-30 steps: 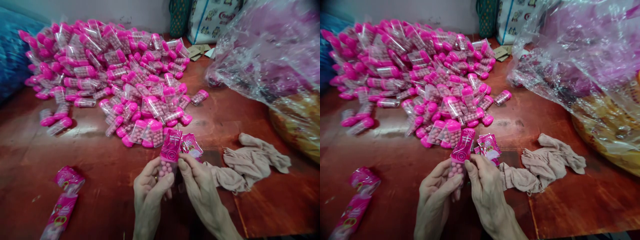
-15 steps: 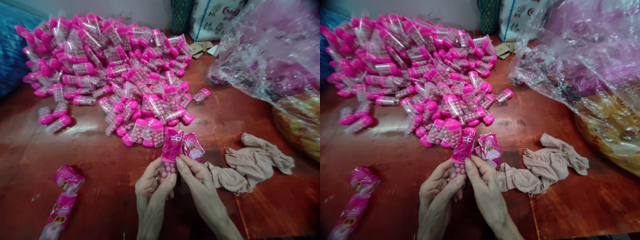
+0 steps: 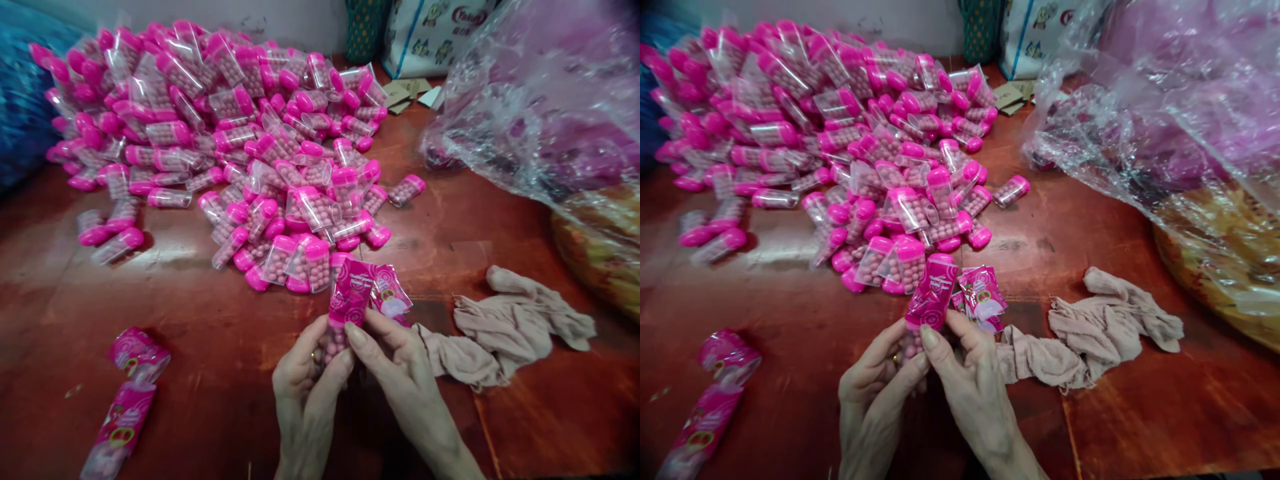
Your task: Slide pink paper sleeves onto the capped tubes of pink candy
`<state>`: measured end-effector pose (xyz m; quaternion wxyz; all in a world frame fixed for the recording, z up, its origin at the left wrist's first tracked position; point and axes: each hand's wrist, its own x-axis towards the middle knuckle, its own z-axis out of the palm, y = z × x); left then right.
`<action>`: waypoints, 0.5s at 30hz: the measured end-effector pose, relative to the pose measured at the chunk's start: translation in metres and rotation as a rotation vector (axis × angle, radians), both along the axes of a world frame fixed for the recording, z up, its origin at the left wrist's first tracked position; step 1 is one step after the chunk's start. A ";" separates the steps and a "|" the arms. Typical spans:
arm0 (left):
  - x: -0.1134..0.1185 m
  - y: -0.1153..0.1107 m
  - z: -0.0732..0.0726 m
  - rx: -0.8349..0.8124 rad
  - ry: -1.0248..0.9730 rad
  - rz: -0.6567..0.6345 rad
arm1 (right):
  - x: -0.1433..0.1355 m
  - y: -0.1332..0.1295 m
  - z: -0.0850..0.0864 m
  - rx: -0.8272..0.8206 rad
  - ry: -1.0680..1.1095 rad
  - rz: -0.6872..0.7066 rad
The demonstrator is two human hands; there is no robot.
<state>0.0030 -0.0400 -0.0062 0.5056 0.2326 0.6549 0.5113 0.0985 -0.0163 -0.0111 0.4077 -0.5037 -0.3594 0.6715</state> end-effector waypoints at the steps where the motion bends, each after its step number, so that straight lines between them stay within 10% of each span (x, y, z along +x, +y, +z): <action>1: 0.000 0.000 0.000 0.007 0.003 -0.008 | 0.001 0.000 0.000 -0.010 0.044 0.004; 15: -0.006 0.000 -0.008 0.011 -0.096 0.002 | 0.003 0.002 0.000 -0.002 -0.001 0.101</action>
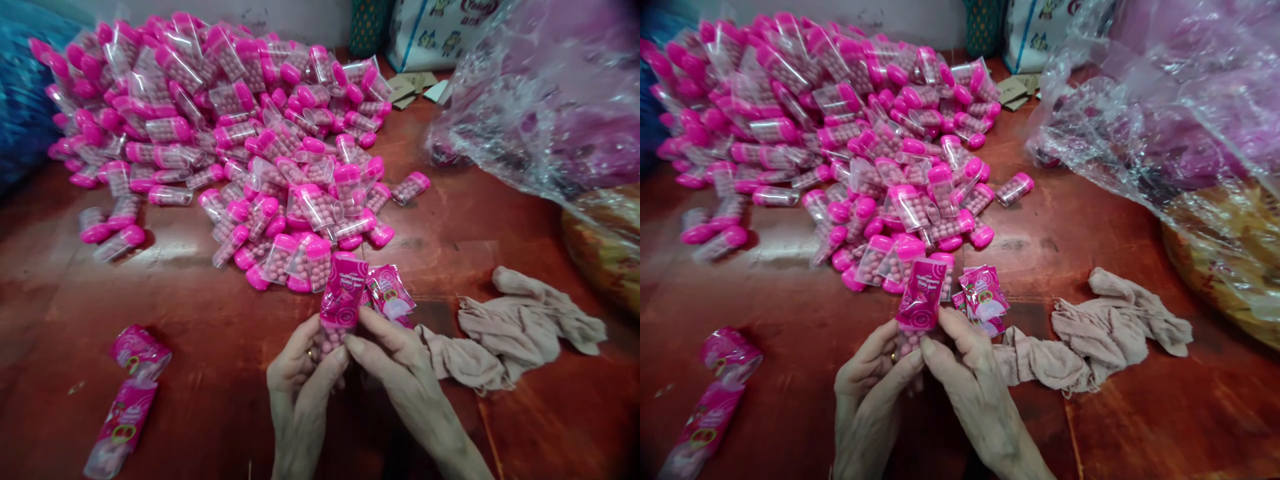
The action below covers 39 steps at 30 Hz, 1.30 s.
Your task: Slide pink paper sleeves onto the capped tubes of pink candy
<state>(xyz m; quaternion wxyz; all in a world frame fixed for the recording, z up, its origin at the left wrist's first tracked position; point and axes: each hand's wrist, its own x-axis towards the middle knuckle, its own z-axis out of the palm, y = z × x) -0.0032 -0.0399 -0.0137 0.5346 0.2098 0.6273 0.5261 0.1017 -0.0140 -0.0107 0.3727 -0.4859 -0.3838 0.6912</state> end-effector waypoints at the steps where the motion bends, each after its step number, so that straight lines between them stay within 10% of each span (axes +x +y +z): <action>1: -0.001 0.000 0.000 0.001 -0.003 -0.002 | -0.001 -0.001 -0.001 0.018 -0.011 -0.011; 39: -0.006 -0.003 -0.002 -0.002 -0.053 -0.130 | -0.015 -0.010 -0.008 0.106 -0.134 -0.206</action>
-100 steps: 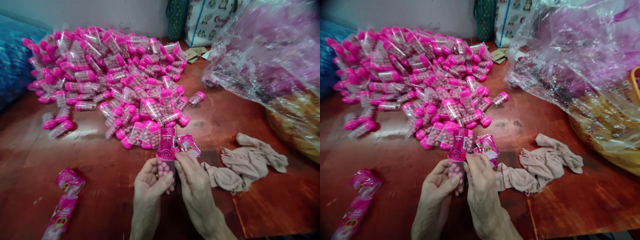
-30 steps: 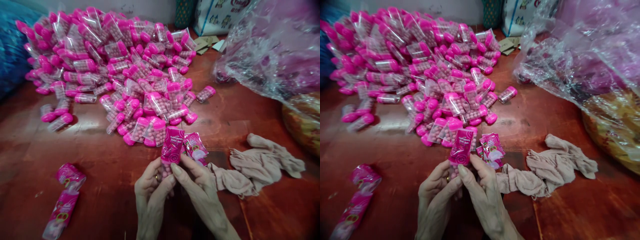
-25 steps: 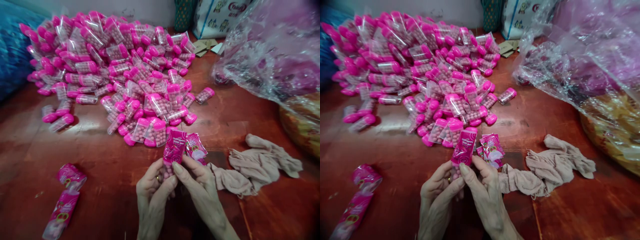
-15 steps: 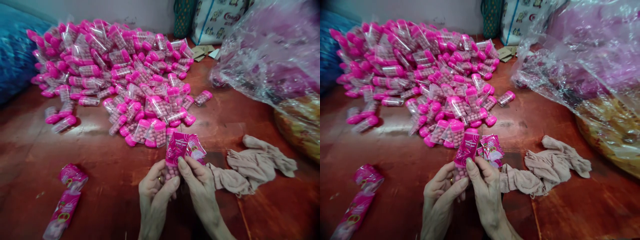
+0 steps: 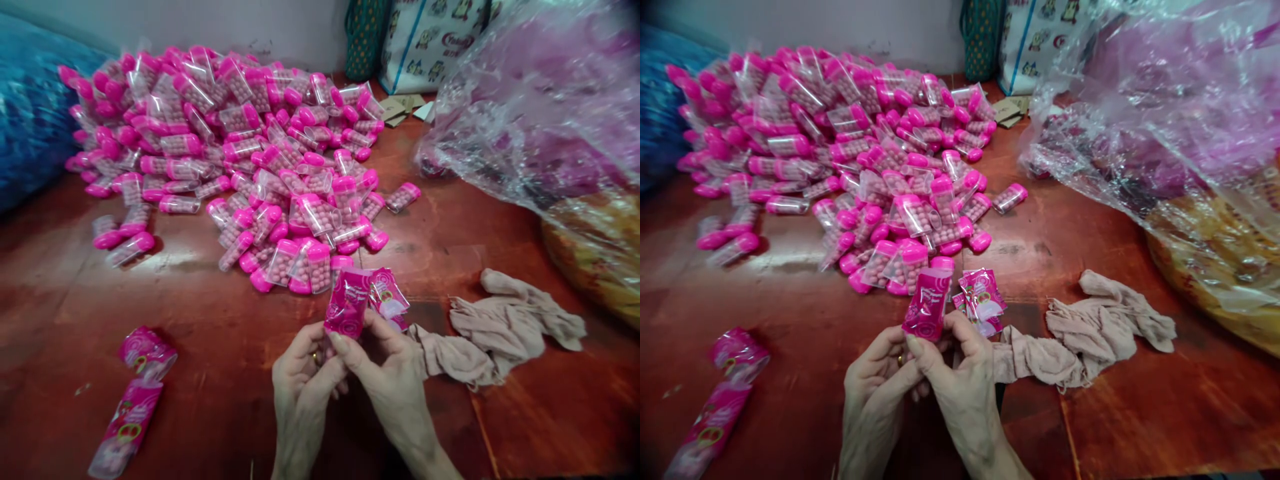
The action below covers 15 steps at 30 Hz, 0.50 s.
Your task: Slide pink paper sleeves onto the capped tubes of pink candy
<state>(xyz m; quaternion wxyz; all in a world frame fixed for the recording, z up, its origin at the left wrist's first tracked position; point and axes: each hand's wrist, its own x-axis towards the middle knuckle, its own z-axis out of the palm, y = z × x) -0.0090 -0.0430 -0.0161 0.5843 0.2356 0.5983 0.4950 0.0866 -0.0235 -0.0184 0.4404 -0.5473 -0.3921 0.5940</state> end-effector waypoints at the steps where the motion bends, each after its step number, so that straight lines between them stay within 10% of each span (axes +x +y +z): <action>1: -0.001 0.000 0.000 0.000 0.016 0.006 | -0.001 -0.001 0.000 -0.003 -0.007 0.000; 9: 0.006 0.001 -0.005 0.089 0.214 -0.059 | 0.007 0.002 0.000 -0.151 0.368 -0.123; 15: 0.005 0.000 0.005 0.160 0.271 -0.139 | 0.009 0.003 0.005 -0.137 0.185 -0.106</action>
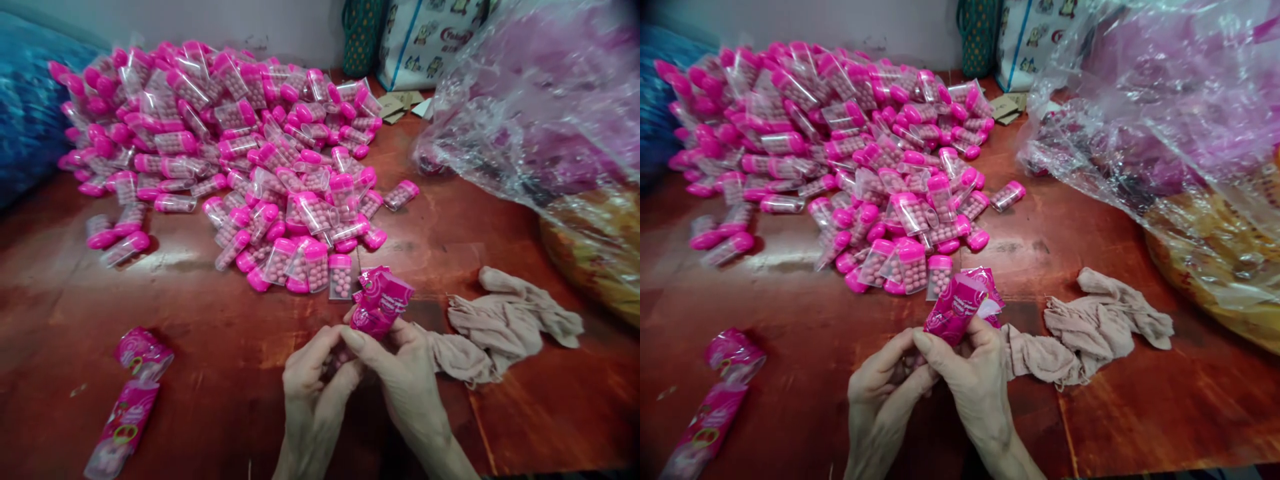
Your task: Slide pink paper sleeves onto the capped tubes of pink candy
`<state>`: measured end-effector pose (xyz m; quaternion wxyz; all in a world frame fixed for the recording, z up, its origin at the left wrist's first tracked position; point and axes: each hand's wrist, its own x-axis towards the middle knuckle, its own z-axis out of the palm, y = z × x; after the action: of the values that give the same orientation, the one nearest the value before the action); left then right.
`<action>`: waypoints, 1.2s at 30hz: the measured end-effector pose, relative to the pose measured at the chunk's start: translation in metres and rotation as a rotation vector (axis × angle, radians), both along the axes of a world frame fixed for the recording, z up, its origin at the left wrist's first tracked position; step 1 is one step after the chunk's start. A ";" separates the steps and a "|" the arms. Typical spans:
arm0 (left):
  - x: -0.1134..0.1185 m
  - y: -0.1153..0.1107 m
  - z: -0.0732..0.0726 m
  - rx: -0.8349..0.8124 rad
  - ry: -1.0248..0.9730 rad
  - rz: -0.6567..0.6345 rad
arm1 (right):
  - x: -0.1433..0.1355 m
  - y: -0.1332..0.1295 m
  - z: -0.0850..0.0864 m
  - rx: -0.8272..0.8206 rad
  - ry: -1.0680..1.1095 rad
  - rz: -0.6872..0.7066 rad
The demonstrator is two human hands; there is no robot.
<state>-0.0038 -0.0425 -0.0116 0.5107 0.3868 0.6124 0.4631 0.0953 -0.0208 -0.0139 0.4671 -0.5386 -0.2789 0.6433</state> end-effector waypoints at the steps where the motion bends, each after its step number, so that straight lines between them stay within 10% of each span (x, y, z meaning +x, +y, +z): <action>1: 0.000 -0.001 0.001 -0.016 -0.015 0.023 | -0.002 -0.001 0.000 0.004 -0.061 0.002; 14: 0.000 0.007 -0.005 -0.136 -0.430 0.088 | -0.006 -0.004 0.003 0.160 -0.393 0.050; 22: 0.003 0.005 -0.004 0.020 -0.464 0.229 | -0.003 -0.007 -0.010 0.820 -1.009 0.158; 36: -0.013 0.017 -0.008 -0.099 -0.751 0.328 | -0.001 -0.015 0.005 0.169 -0.434 0.303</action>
<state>-0.0172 -0.0257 -0.0191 0.6363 0.0630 0.4584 0.6172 0.0945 -0.0359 -0.0092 0.3384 -0.5752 -0.5026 0.5496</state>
